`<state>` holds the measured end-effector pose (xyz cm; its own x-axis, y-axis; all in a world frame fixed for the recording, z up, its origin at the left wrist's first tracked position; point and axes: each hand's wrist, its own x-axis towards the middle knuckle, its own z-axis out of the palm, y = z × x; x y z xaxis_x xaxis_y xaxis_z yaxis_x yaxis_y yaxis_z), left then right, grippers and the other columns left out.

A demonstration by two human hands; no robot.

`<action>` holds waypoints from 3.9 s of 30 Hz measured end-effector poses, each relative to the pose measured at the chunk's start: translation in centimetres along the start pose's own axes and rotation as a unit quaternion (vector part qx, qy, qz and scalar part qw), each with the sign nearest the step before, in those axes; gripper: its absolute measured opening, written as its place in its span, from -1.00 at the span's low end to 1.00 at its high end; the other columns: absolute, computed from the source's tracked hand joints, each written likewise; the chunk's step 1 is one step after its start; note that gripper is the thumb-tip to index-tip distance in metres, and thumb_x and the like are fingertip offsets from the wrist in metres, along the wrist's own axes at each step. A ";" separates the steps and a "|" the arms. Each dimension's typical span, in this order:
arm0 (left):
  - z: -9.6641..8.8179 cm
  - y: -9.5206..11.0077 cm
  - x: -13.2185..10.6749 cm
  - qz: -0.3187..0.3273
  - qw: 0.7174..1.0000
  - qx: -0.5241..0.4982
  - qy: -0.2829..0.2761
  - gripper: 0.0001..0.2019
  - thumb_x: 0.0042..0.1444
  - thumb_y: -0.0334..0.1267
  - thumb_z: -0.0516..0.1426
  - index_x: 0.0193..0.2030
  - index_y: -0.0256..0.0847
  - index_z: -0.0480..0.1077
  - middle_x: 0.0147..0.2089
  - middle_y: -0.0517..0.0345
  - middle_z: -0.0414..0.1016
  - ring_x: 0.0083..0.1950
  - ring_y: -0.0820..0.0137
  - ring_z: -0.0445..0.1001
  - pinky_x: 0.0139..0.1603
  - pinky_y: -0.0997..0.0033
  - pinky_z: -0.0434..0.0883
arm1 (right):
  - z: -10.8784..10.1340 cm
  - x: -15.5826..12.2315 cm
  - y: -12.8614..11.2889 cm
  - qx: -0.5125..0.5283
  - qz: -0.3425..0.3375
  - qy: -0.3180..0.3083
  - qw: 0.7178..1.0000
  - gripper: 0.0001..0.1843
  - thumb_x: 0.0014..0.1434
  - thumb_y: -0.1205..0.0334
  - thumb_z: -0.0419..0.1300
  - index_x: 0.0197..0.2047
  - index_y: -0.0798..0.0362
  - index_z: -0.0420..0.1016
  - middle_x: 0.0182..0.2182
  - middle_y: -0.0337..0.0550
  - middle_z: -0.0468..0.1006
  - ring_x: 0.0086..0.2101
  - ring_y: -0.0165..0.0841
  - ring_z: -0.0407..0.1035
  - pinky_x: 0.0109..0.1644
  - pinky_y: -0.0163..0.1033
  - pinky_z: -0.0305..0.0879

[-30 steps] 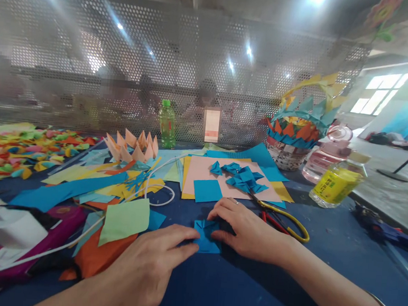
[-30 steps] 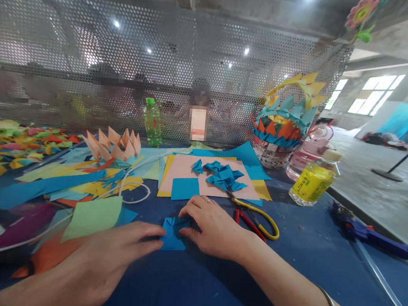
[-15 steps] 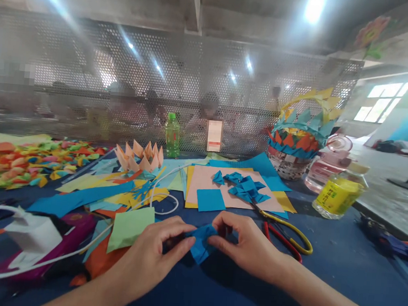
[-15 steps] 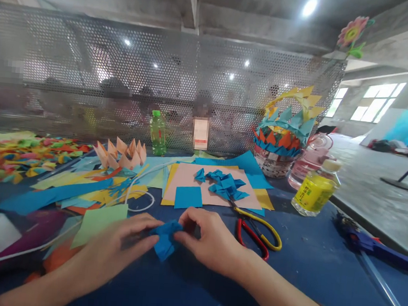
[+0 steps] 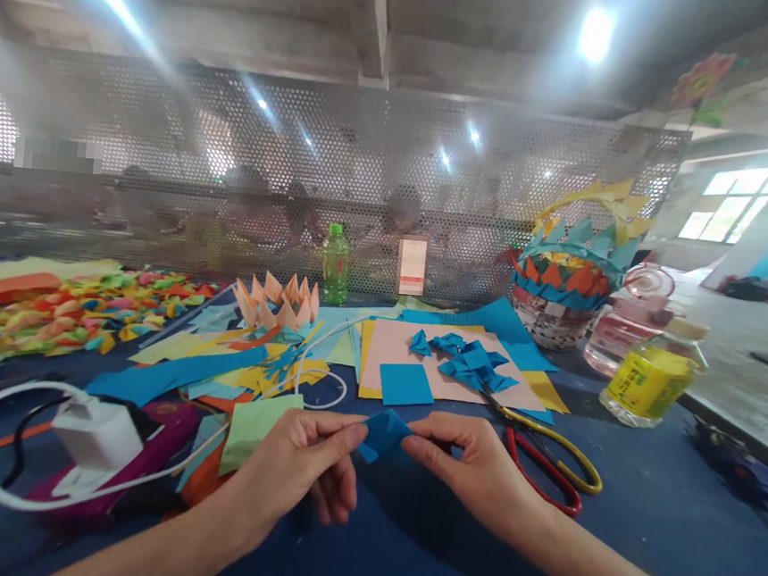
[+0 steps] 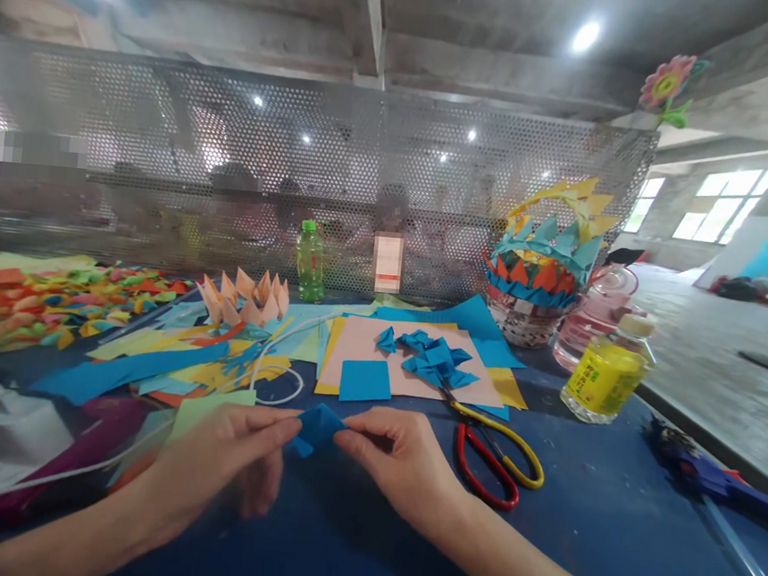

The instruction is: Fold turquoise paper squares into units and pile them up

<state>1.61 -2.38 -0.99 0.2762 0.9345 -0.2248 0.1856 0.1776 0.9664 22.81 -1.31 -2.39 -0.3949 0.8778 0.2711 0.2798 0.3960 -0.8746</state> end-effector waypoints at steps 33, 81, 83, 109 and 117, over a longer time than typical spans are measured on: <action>0.1 -1.1 0.3 0.104 0.994 0.019 0.013 -0.75 -0.01 -0.18 0.25 -0.19 -0.24 0.47 -0.29 0.12 0.63 -0.26 0.29 0.60 -0.20 0.38 0.52 | 1.5 -0.3 -0.6 0.155 0.120 0.064 0.978 -0.70 -0.05 0.11 0.34 -0.51 0.11 0.35 -0.49 -0.21 0.48 -0.46 -0.44 0.26 -0.38 -0.33 0.15; 0.9 -0.5 -1.1 0.042 0.978 0.196 -0.049 -0.79 0.08 -0.15 0.12 -0.49 -0.21 0.35 -0.58 0.18 0.53 -0.56 0.41 0.51 -0.54 0.53 0.40 | 1.3 -1.0 0.1 0.034 0.126 -0.071 0.989 -0.83 -0.08 0.14 0.40 -0.52 0.07 0.63 -0.63 -0.32 0.39 -0.51 -0.45 0.17 -0.44 -0.37 0.09; 0.8 -0.4 -0.9 0.037 0.978 0.204 -0.039 -0.78 0.06 -0.15 0.13 -0.51 -0.21 0.34 -0.59 0.19 0.52 -0.58 0.41 0.50 -0.56 0.53 0.38 | 1.1 -0.9 0.2 0.037 0.136 -0.073 0.987 -0.86 -0.09 0.15 0.39 -0.48 0.05 0.67 -0.62 -0.31 0.43 -0.51 -0.44 0.18 -0.44 -0.36 0.11; -0.7 -0.2 -0.2 0.074 0.948 0.308 0.014 -0.64 0.15 0.03 0.08 -0.54 -0.15 0.25 -0.73 0.32 0.33 -0.67 0.46 0.28 -0.60 0.55 0.14 | 0.2 -0.3 -0.7 0.105 0.172 -0.039 0.979 -0.89 -0.02 0.25 0.26 -0.48 0.10 0.59 -0.57 -0.25 0.55 -0.54 -0.46 0.37 -0.39 -0.36 0.31; -0.5 0.1 -0.4 0.112 0.930 0.348 0.033 -0.70 0.20 -0.11 0.02 -0.53 -0.14 0.28 -0.71 0.34 0.30 -0.65 0.45 0.28 -0.57 0.52 0.14 | 0.0 -0.2 -0.4 0.094 0.161 -0.055 0.981 -0.87 0.02 0.23 0.27 -0.47 0.11 0.57 -0.55 -0.24 0.55 -0.53 -0.45 0.36 -0.39 -0.35 0.31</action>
<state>1.09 -2.57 -0.73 0.3269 0.9450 0.0034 0.7026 -0.2455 0.6679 22.79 -1.65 -2.08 -0.4067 0.9111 -0.0669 0.2436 0.0376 -0.9692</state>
